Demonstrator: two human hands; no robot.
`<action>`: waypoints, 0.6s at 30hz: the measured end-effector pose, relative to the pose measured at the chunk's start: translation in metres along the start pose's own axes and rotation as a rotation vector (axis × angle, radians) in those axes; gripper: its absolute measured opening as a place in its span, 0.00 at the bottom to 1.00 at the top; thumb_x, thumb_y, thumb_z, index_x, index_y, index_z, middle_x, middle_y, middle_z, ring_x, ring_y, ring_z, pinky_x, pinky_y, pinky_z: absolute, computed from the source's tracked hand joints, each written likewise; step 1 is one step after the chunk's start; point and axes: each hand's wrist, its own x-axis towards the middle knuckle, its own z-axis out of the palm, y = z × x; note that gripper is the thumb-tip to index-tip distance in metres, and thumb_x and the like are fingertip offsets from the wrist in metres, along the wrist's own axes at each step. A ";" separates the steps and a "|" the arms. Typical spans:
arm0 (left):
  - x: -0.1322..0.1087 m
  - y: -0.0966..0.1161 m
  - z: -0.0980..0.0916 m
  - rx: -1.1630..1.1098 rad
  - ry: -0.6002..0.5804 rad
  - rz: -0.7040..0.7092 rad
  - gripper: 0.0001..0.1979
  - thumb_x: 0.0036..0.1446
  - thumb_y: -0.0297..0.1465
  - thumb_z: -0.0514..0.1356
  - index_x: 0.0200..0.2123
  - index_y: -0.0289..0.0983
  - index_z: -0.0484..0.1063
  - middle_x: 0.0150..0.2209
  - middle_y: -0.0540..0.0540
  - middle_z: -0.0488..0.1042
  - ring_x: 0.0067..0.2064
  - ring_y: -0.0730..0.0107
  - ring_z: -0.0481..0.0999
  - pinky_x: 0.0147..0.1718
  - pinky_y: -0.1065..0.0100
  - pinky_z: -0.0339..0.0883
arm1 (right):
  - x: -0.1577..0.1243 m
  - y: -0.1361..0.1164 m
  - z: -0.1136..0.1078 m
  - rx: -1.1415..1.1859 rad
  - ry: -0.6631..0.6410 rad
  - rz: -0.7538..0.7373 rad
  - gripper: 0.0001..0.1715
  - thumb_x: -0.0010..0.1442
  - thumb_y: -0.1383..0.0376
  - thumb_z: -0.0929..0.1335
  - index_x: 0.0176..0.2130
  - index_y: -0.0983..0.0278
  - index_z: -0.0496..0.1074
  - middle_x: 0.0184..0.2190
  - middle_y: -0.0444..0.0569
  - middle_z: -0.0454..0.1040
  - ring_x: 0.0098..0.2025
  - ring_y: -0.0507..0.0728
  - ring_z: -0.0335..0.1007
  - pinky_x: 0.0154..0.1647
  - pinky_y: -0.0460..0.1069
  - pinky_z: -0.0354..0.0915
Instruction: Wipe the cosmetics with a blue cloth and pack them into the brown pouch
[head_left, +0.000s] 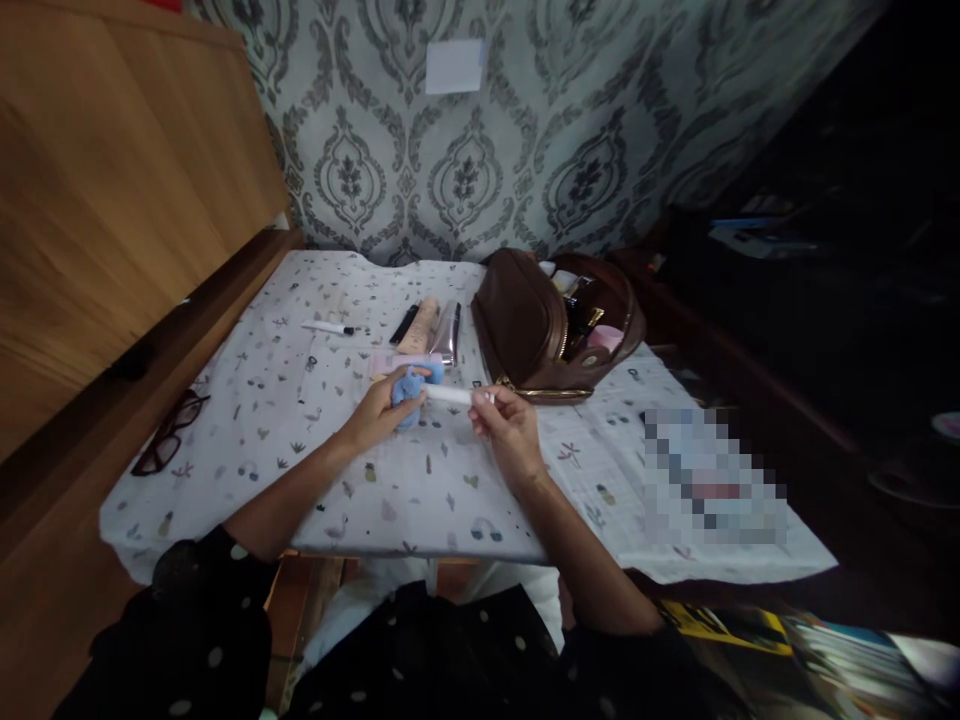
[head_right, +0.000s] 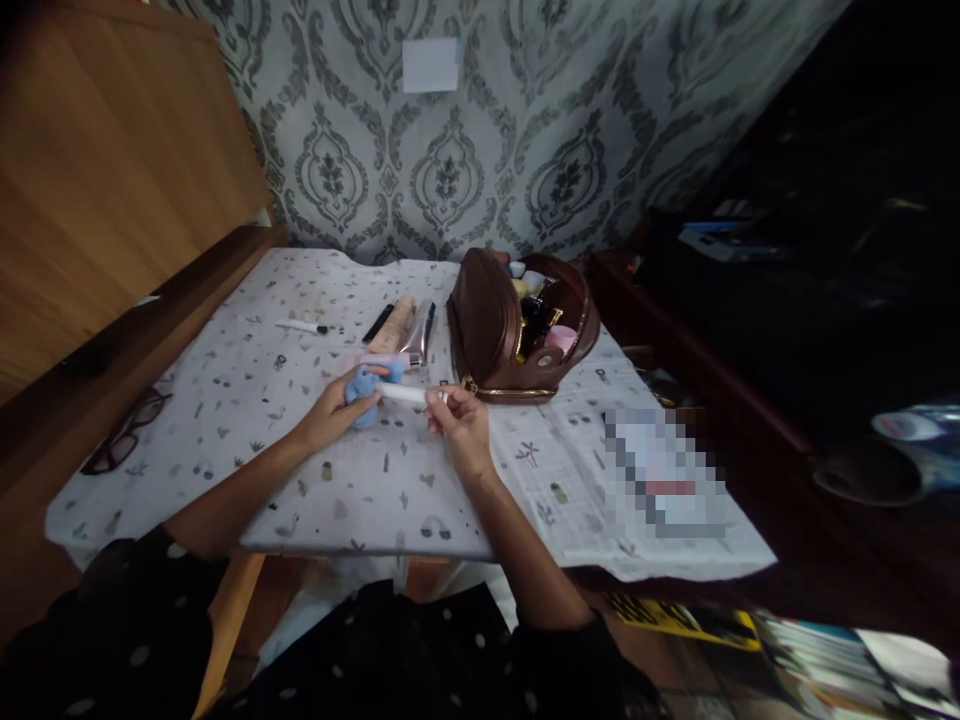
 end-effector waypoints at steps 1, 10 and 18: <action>0.000 -0.001 0.002 -0.034 -0.017 -0.017 0.19 0.60 0.43 0.62 0.46 0.34 0.72 0.30 0.51 0.70 0.30 0.73 0.67 0.31 0.72 0.64 | 0.000 0.000 0.000 0.012 -0.010 0.010 0.23 0.46 0.50 0.78 0.32 0.64 0.74 0.19 0.40 0.70 0.18 0.47 0.58 0.19 0.44 0.51; -0.004 0.008 0.018 0.004 -0.140 -0.010 0.20 0.62 0.46 0.59 0.40 0.34 0.76 0.24 0.53 0.66 0.27 0.75 0.64 0.29 0.71 0.62 | 0.002 0.012 0.001 0.018 -0.177 0.038 0.22 0.43 0.52 0.80 0.33 0.65 0.78 0.22 0.43 0.73 0.22 0.49 0.60 0.24 0.46 0.57; -0.008 0.012 0.021 0.210 0.091 0.100 0.14 0.64 0.42 0.55 0.42 0.37 0.71 0.35 0.47 0.76 0.36 0.66 0.75 0.42 0.65 0.68 | -0.004 0.008 0.000 -0.189 -0.349 -0.086 0.21 0.60 0.46 0.69 0.36 0.62 0.69 0.29 0.44 0.71 0.31 0.54 0.68 0.35 0.49 0.65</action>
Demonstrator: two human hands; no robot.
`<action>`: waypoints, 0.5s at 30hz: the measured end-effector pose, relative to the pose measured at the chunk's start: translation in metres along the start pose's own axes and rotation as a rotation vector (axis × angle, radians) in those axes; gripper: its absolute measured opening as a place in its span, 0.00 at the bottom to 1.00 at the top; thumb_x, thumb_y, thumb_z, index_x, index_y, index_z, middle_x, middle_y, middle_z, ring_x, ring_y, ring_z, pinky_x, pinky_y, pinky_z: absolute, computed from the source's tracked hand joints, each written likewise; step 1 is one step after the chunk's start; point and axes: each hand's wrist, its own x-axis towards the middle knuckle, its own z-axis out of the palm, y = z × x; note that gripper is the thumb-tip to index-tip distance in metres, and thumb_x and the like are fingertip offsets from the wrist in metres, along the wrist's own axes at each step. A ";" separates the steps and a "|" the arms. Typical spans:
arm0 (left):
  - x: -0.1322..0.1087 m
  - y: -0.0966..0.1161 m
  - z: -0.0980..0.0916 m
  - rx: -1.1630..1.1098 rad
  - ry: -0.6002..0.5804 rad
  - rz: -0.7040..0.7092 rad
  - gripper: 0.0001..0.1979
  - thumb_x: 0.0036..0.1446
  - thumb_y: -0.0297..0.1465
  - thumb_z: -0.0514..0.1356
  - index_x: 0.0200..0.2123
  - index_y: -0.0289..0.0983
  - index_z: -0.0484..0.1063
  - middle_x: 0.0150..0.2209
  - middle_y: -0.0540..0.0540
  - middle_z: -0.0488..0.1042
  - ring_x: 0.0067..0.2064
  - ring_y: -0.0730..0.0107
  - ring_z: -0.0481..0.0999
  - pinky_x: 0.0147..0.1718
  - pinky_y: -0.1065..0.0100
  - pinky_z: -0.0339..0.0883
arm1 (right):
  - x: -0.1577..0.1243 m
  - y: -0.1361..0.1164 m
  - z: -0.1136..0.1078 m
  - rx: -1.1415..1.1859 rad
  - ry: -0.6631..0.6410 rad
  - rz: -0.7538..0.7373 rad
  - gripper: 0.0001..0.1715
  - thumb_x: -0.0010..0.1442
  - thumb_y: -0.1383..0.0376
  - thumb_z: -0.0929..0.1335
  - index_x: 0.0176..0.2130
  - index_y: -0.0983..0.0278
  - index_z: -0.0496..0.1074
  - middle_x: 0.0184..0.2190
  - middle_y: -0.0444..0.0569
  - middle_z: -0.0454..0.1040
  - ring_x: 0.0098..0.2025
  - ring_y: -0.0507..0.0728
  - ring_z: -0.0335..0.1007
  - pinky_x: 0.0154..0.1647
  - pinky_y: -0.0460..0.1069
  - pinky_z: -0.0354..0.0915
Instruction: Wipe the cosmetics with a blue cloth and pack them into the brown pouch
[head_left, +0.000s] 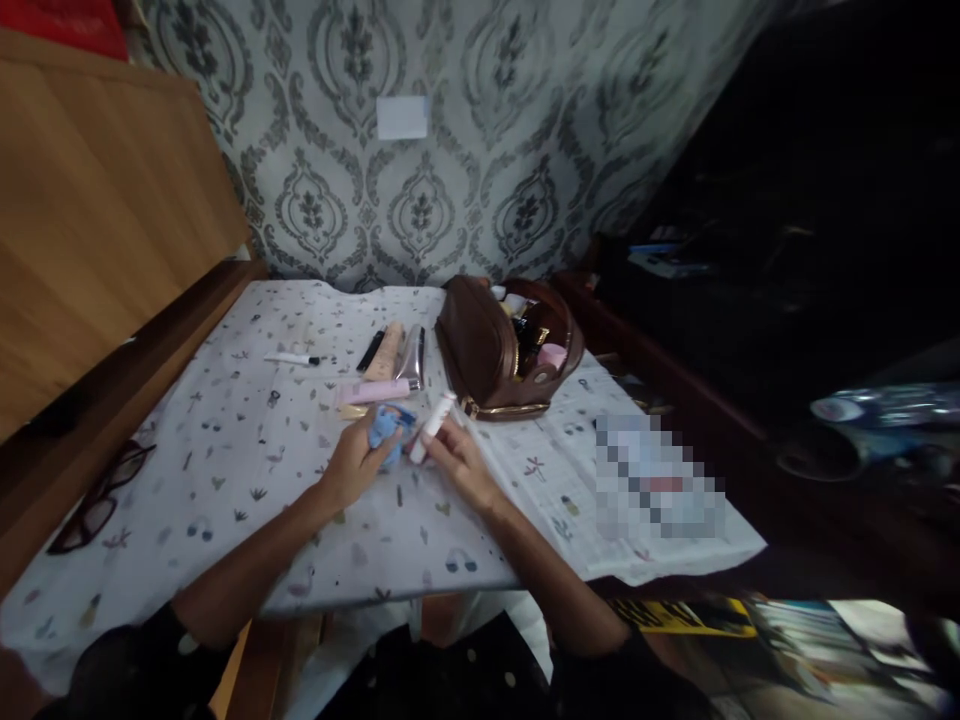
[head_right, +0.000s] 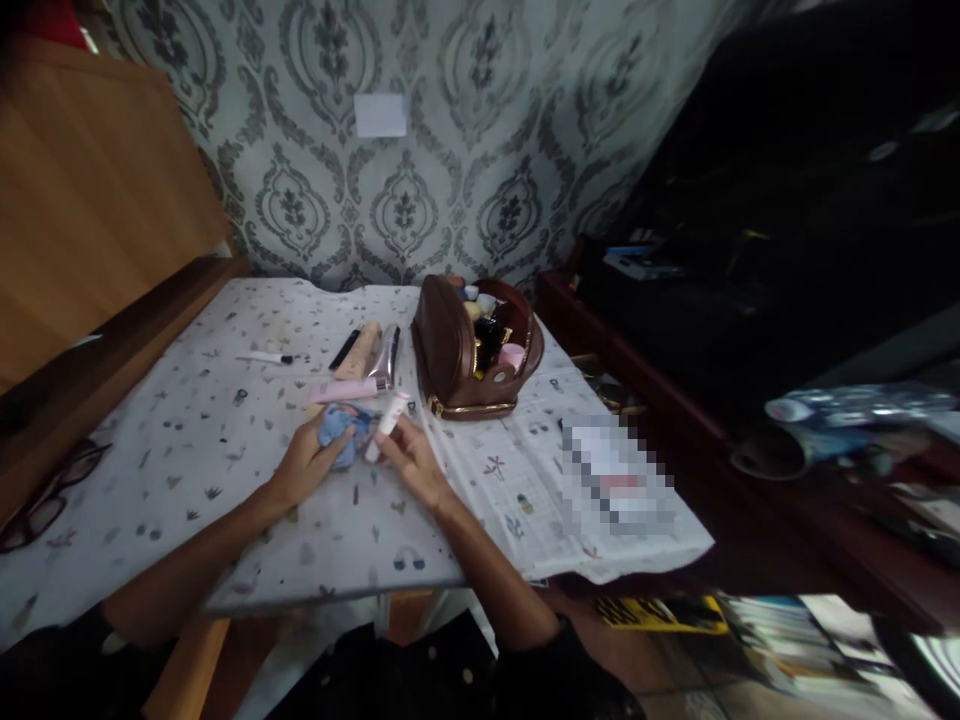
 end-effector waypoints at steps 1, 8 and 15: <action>0.000 0.000 0.000 -0.001 0.033 0.021 0.16 0.63 0.41 0.56 0.46 0.37 0.70 0.40 0.45 0.77 0.41 0.64 0.76 0.45 0.64 0.68 | -0.001 -0.001 0.001 -0.071 -0.051 -0.013 0.20 0.61 0.48 0.68 0.36 0.62 0.68 0.28 0.43 0.70 0.30 0.54 0.66 0.33 0.48 0.63; 0.000 0.001 -0.004 -0.013 -0.004 -0.050 0.14 0.62 0.43 0.58 0.39 0.38 0.70 0.28 0.52 0.72 0.30 0.71 0.71 0.34 0.69 0.67 | -0.007 -0.005 0.005 -0.336 -0.032 -0.063 0.11 0.61 0.58 0.69 0.38 0.63 0.75 0.30 0.44 0.73 0.32 0.53 0.65 0.36 0.48 0.61; -0.005 0.017 0.002 -0.156 -0.081 -0.146 0.23 0.66 0.46 0.53 0.23 0.39 0.61 0.18 0.54 0.63 0.21 0.75 0.64 0.24 0.71 0.63 | -0.016 -0.025 -0.014 0.117 0.215 0.076 0.23 0.51 0.49 0.76 0.38 0.62 0.74 0.24 0.40 0.69 0.24 0.50 0.62 0.26 0.45 0.59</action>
